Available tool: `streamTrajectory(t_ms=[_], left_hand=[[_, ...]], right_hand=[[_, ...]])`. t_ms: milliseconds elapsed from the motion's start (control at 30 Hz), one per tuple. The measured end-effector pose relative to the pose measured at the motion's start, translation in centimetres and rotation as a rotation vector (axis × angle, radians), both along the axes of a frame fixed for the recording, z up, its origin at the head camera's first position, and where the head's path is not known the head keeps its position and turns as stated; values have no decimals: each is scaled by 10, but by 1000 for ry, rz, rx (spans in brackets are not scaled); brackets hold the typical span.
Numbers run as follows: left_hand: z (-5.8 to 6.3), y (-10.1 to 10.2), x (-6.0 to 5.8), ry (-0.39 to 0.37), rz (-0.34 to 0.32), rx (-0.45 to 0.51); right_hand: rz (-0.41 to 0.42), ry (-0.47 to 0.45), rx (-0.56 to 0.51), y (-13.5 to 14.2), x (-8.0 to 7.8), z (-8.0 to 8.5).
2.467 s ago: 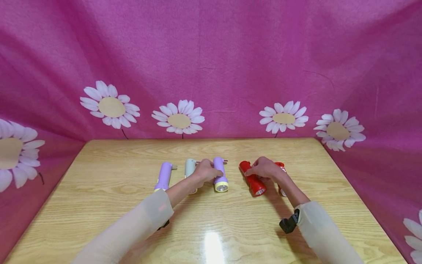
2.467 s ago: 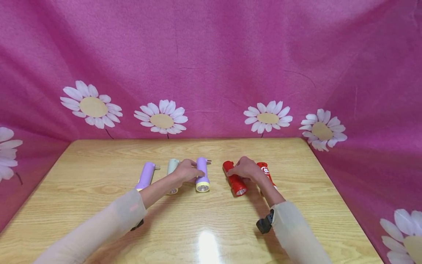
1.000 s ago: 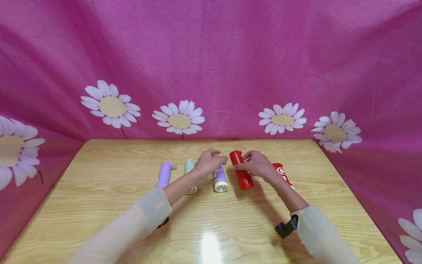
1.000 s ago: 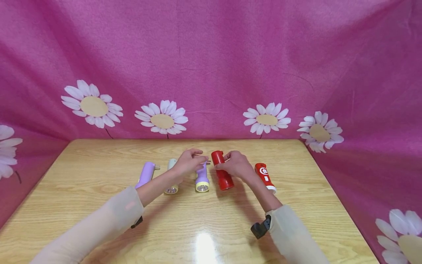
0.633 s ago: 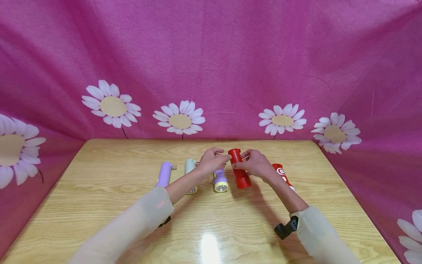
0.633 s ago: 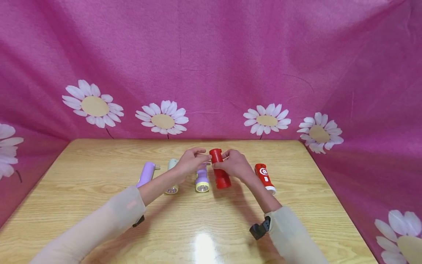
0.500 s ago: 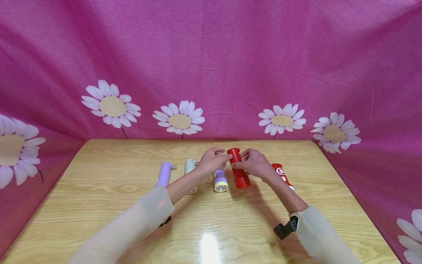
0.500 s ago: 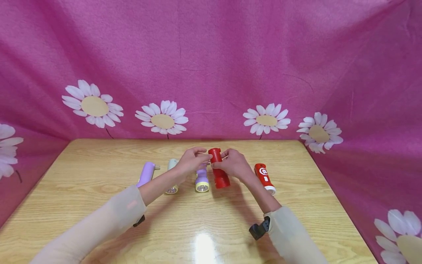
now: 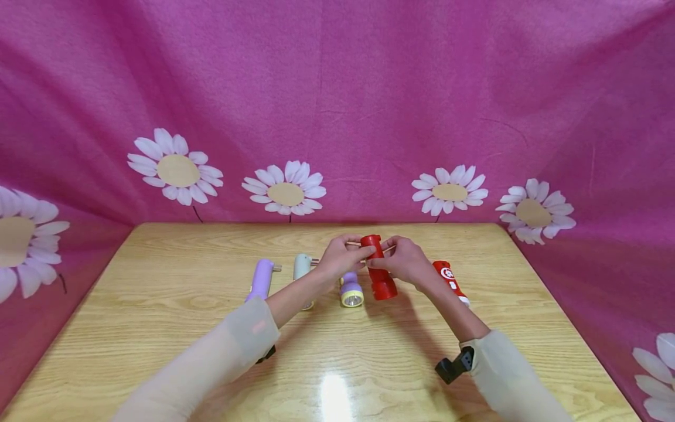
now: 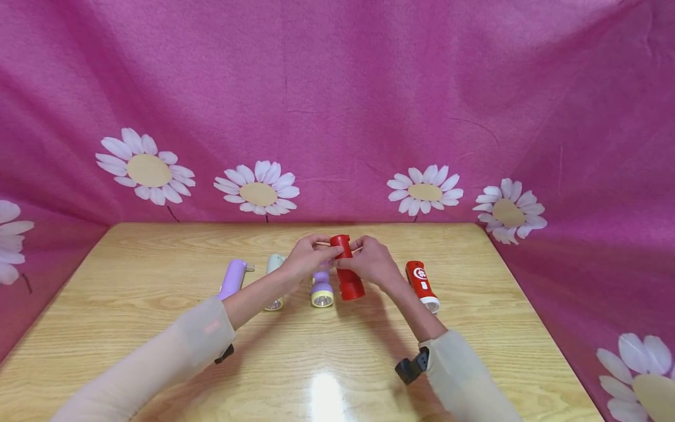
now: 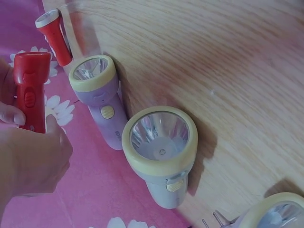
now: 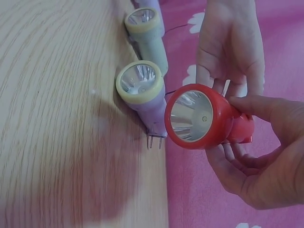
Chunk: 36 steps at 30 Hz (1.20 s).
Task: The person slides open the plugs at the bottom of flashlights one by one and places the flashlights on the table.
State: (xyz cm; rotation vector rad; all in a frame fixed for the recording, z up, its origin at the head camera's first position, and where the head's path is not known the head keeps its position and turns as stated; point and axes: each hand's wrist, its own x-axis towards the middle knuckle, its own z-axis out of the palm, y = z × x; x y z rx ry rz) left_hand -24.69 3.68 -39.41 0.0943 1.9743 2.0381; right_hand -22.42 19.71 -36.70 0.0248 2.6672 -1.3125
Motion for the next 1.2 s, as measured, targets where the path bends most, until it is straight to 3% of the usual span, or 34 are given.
streamTrajectory(t_ms=[233,633,1200], left_hand=[[2,1,1,12,6,42],[2,-1,0,55,-15,46],[5,-4,2,105,-63,54]], right_hand=[[3,2,-18,-2,-1,1],[26,-27,-188,1,-1,-2],[27,4,-254,2,-1,-3]])
